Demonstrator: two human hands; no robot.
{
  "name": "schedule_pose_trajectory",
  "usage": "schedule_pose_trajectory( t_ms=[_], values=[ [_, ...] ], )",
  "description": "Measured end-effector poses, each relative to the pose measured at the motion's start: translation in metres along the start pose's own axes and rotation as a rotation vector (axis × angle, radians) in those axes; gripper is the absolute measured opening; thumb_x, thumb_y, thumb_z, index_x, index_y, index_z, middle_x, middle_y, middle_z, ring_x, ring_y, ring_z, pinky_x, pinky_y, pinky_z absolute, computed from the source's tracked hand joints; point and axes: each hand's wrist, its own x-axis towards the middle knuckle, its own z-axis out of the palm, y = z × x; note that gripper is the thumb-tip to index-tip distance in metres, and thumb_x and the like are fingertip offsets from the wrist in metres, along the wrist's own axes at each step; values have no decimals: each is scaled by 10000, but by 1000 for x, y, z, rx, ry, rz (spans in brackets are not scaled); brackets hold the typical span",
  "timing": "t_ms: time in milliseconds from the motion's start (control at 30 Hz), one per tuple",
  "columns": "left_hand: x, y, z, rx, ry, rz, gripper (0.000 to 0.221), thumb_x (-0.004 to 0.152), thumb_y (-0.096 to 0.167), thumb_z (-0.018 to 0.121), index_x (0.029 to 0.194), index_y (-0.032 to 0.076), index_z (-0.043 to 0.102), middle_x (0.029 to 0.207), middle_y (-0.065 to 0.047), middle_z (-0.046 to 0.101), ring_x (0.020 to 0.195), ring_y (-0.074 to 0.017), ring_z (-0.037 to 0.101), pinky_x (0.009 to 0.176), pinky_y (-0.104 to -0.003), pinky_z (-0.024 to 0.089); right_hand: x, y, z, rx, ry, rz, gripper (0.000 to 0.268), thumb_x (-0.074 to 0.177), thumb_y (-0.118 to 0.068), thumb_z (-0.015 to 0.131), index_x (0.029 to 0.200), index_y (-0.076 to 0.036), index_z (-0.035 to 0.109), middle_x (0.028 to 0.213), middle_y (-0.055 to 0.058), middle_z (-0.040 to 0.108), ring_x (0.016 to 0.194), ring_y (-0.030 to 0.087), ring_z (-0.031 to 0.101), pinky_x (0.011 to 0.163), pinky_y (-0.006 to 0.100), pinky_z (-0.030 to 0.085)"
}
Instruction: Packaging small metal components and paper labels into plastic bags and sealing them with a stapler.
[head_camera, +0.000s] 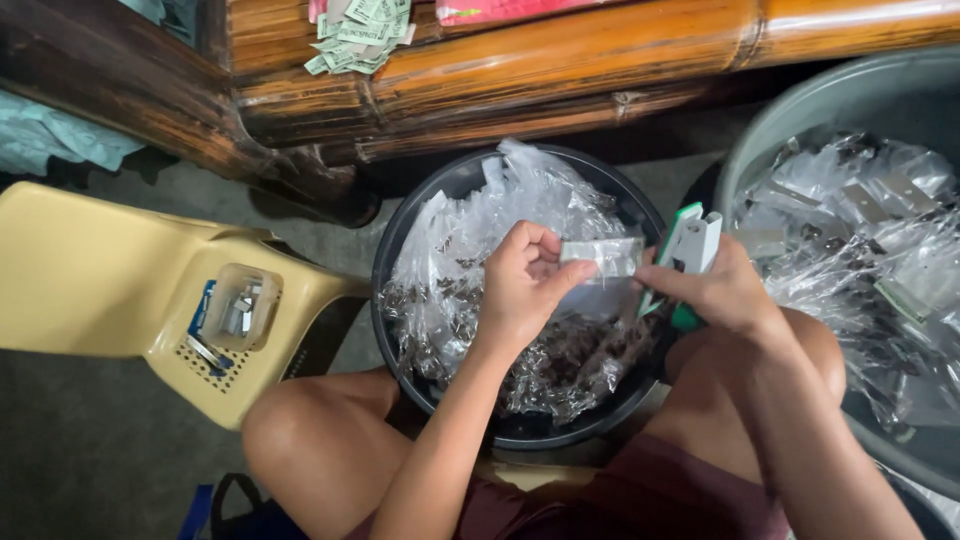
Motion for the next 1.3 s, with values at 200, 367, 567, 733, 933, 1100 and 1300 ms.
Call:
schedule_pose_trajectory(
  t_ms=[200,367,567,733,933,1100,1300],
  values=[
    [-1,10,17,58,37,48,328,877,220,838,998,34,596,861,-136,689,738,-182,731,618,-291,578,-16,-22,27,304,138,-65,266,656,-58,916,852,-77,736,756,45,706,667,92,640,688,226,517],
    [-21,40,32,197,-133,-291,1012,947,432,533,1587,-89,-54,1604,-431,59,1488,-581,103,1187,-682,186,-18,-14,45,89,357,-235,238,759,-64,868,928,-91,703,753,52,640,738,96,588,642,271,454],
    [-10,19,37,255,-70,-270,871,876,-55,572,1577,-121,59,1449,-427,415,1382,-594,371,1165,-657,342,-33,-9,49,-246,236,-372,297,711,-124,866,970,-116,720,751,115,714,700,338,716,638,390,542],
    [-1,-18,14,926,-71,52,343,903,100,586,1232,40,661,999,-159,743,1035,-364,699,1055,-540,438,-15,2,32,-401,263,-361,337,720,-194,829,1016,-113,689,741,129,669,720,367,691,658,464,520],
    [4,20,2,923,-102,37,170,920,251,587,1007,130,667,939,-75,704,961,-303,697,981,-493,472,-5,-2,26,-244,243,-153,260,757,-201,808,933,-137,628,660,60,613,641,195,614,602,375,464],
    [18,7,-15,-449,-163,-294,486,919,7,674,1335,-10,422,886,-308,717,696,-367,744,685,-480,630,-5,-9,27,-115,143,-42,269,714,-149,810,891,-117,610,678,41,595,693,128,559,600,360,434],
    [7,28,4,32,-272,291,1387,717,498,886,1652,150,-77,1570,-444,253,1405,-582,388,1165,-712,309,-17,-29,20,509,-9,207,298,643,-25,863,827,-48,630,756,89,618,760,202,624,739,346,473]
  ],
)
